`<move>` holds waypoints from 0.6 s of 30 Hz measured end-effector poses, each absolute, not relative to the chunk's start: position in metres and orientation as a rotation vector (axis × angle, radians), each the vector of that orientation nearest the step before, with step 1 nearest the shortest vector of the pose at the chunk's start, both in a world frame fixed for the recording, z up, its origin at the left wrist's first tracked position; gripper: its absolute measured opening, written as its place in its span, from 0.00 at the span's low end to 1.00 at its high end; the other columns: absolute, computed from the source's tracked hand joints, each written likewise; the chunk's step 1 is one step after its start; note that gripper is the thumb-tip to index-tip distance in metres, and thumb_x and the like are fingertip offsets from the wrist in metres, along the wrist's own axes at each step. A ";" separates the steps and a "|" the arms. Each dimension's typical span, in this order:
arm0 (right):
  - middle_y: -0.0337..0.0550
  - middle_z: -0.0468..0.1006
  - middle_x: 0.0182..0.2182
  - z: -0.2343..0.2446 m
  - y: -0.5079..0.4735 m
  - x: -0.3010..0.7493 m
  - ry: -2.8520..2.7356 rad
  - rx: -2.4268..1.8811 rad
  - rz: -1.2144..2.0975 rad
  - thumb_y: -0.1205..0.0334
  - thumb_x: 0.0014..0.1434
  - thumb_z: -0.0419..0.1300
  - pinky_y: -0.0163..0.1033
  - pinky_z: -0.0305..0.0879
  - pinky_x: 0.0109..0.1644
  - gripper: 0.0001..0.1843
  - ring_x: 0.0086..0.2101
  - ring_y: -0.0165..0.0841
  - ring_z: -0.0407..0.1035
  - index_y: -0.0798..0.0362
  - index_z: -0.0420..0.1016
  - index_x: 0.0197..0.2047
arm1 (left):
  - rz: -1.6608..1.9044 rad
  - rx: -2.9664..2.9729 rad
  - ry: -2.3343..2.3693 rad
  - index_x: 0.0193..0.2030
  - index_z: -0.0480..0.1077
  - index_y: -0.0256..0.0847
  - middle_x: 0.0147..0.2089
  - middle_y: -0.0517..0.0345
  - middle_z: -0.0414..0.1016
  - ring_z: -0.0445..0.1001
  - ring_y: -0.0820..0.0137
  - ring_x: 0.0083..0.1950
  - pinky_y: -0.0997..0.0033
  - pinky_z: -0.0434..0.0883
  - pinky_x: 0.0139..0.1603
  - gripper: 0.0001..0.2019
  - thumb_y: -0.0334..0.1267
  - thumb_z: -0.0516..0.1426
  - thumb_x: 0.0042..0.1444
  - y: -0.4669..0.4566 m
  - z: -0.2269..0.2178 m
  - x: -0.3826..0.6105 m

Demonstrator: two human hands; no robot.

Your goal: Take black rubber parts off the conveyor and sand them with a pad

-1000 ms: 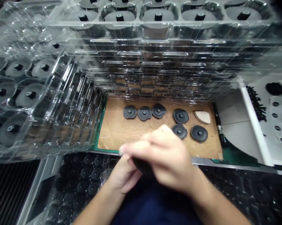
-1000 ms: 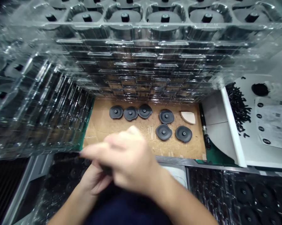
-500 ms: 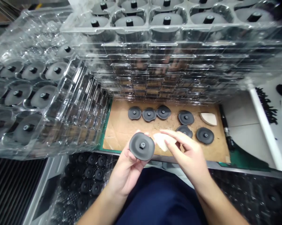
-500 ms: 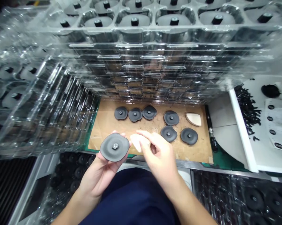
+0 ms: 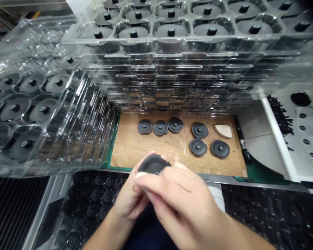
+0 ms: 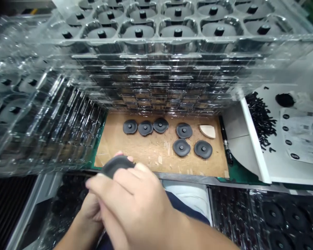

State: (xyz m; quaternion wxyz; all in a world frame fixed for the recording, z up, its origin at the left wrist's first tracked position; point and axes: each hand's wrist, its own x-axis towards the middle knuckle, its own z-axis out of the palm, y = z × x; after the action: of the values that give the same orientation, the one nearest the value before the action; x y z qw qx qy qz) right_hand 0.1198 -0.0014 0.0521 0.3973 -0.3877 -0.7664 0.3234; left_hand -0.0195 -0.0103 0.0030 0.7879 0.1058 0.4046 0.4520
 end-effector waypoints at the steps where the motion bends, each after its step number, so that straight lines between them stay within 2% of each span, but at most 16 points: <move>1: 0.43 0.77 0.30 0.055 -0.006 0.125 -1.974 -0.978 0.872 0.73 0.62 0.51 0.36 0.65 0.36 0.12 0.31 0.30 0.70 0.61 0.73 0.45 | 0.965 0.223 0.822 0.43 0.76 0.46 0.44 0.58 0.80 0.77 0.63 0.47 0.67 0.72 0.52 0.21 0.35 0.69 0.38 -0.009 0.005 -0.021; 5: 0.40 0.75 0.26 0.064 -0.018 0.145 -2.080 -1.186 0.761 0.73 0.61 0.52 0.35 0.61 0.32 0.12 0.27 0.30 0.67 0.58 0.74 0.44 | 0.912 0.201 0.710 0.41 0.78 0.46 0.41 0.62 0.81 0.78 0.67 0.43 0.75 0.74 0.46 0.22 0.30 0.70 0.34 -0.005 0.010 -0.022; 7: 0.42 0.74 0.25 0.066 -0.013 0.148 -2.125 -1.270 0.601 0.72 0.61 0.52 0.37 0.60 0.31 0.12 0.26 0.31 0.65 0.59 0.75 0.44 | 0.929 0.207 0.702 0.41 0.78 0.45 0.42 0.61 0.81 0.77 0.68 0.45 0.78 0.73 0.46 0.22 0.32 0.71 0.33 -0.004 0.011 -0.021; 9: 0.42 0.73 0.24 0.063 -0.002 0.148 -2.170 -1.209 0.478 0.72 0.62 0.50 0.39 0.58 0.30 0.13 0.25 0.32 0.63 0.58 0.76 0.42 | 0.941 0.190 0.693 0.42 0.78 0.46 0.44 0.61 0.81 0.76 0.68 0.47 0.77 0.73 0.48 0.22 0.35 0.71 0.36 -0.005 0.012 -0.020; 12: 0.41 0.77 0.30 0.048 0.018 0.147 -2.070 -1.064 0.579 0.73 0.63 0.49 0.37 0.62 0.35 0.15 0.30 0.31 0.67 0.53 0.77 0.43 | 0.930 0.172 0.622 0.44 0.77 0.48 0.45 0.61 0.81 0.78 0.66 0.46 0.73 0.75 0.45 0.21 0.39 0.69 0.40 -0.009 0.013 -0.023; 14: 0.40 0.79 0.35 0.034 0.023 0.149 -1.881 -1.178 0.697 0.72 0.63 0.52 0.35 0.65 0.40 0.14 0.35 0.30 0.70 0.52 0.76 0.45 | 0.922 0.153 0.566 0.46 0.76 0.48 0.50 0.58 0.79 0.79 0.63 0.45 0.72 0.76 0.42 0.22 0.41 0.69 0.40 -0.012 0.011 -0.026; 18: 0.38 0.79 0.40 -0.002 -0.001 0.157 -1.618 -1.472 0.912 0.64 0.63 0.55 0.32 0.68 0.40 0.10 0.39 0.30 0.72 0.47 0.76 0.46 | 0.884 0.039 0.561 0.48 0.75 0.48 0.55 0.56 0.76 0.78 0.61 0.48 0.71 0.77 0.42 0.24 0.42 0.69 0.40 -0.017 0.006 -0.030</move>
State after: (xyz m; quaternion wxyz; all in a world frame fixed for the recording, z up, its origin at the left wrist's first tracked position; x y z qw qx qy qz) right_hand 0.1571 -0.0015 -0.0017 0.3767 -0.5754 -0.6325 0.3564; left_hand -0.0295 -0.0167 0.0060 0.8660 0.0187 0.2676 0.4220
